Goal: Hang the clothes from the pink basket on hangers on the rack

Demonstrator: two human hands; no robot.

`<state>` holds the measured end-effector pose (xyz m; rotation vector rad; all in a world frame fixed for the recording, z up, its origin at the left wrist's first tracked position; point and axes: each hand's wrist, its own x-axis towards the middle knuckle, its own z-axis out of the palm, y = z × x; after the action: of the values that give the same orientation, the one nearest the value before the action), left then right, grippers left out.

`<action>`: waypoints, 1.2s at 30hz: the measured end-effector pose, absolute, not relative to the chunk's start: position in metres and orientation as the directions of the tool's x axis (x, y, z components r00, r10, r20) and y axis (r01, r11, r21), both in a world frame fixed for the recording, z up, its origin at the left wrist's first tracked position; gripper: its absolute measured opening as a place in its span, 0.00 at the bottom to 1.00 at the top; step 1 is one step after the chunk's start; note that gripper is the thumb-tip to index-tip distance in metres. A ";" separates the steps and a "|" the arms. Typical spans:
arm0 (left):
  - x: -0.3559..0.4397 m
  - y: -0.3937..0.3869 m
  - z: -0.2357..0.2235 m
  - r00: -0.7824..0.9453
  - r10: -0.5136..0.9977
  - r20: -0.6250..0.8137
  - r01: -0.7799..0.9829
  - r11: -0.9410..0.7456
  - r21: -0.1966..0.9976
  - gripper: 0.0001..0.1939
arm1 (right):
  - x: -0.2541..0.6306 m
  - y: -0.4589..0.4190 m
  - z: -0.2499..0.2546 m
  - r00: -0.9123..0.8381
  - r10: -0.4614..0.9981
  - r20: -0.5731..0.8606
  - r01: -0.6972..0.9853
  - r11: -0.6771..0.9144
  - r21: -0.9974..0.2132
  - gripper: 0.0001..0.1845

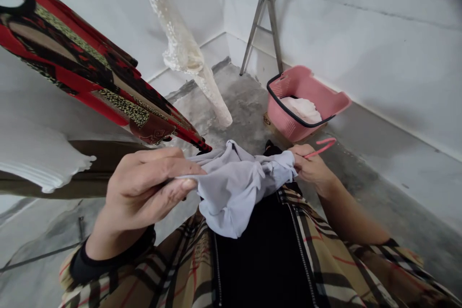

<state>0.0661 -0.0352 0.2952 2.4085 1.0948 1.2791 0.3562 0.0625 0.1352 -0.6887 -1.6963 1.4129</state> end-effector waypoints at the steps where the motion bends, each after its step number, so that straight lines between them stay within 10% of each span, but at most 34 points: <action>1: 0.065 -0.034 0.298 0.421 0.702 0.574 0.577 -0.696 0.428 0.06 | 0.354 0.064 0.139 -0.515 0.812 0.275 -0.120 0.249 -0.961 0.24; 6: 0.062 -0.020 0.299 0.475 0.726 0.497 0.871 -0.469 -0.146 0.16 | 0.340 0.072 0.182 -0.534 0.681 0.501 -0.129 0.520 -0.844 0.23; 10: 0.076 -0.011 0.285 0.575 0.719 0.391 0.815 -0.456 -0.358 0.18 | 0.319 0.077 0.215 -0.571 0.564 0.596 -0.153 0.641 -0.753 0.21; 16: 0.081 -0.004 0.267 0.512 0.674 0.532 0.856 -0.449 -0.256 0.11 | 0.305 0.086 0.230 -0.520 0.540 0.662 -0.155 0.702 -0.695 0.19; 20: 0.066 -0.004 0.268 0.384 0.698 0.604 0.912 -0.387 -0.133 0.12 | 0.320 0.096 0.198 -0.048 0.703 0.710 0.004 0.711 -0.703 0.10; 24: 0.056 -0.007 0.270 0.323 0.683 0.655 0.936 -0.334 -0.114 0.11 | 0.327 0.103 0.125 0.490 0.826 0.278 -0.183 0.409 -0.894 0.12; 29: 0.056 -0.007 0.269 0.301 0.676 0.672 0.936 -0.344 -0.073 0.11 | 0.302 0.083 0.066 0.052 0.938 -0.342 -0.385 -0.297 -0.874 0.20; 36: 0.066 -0.009 0.263 0.366 0.667 0.649 0.908 -0.407 -0.095 0.11 | 0.254 0.089 0.073 -0.457 0.804 -0.382 -0.182 -0.504 -0.844 0.23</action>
<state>0.0660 -0.0092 0.2626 2.9364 1.8293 0.9874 0.2538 0.0892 0.0733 -1.0749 -0.9957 2.0072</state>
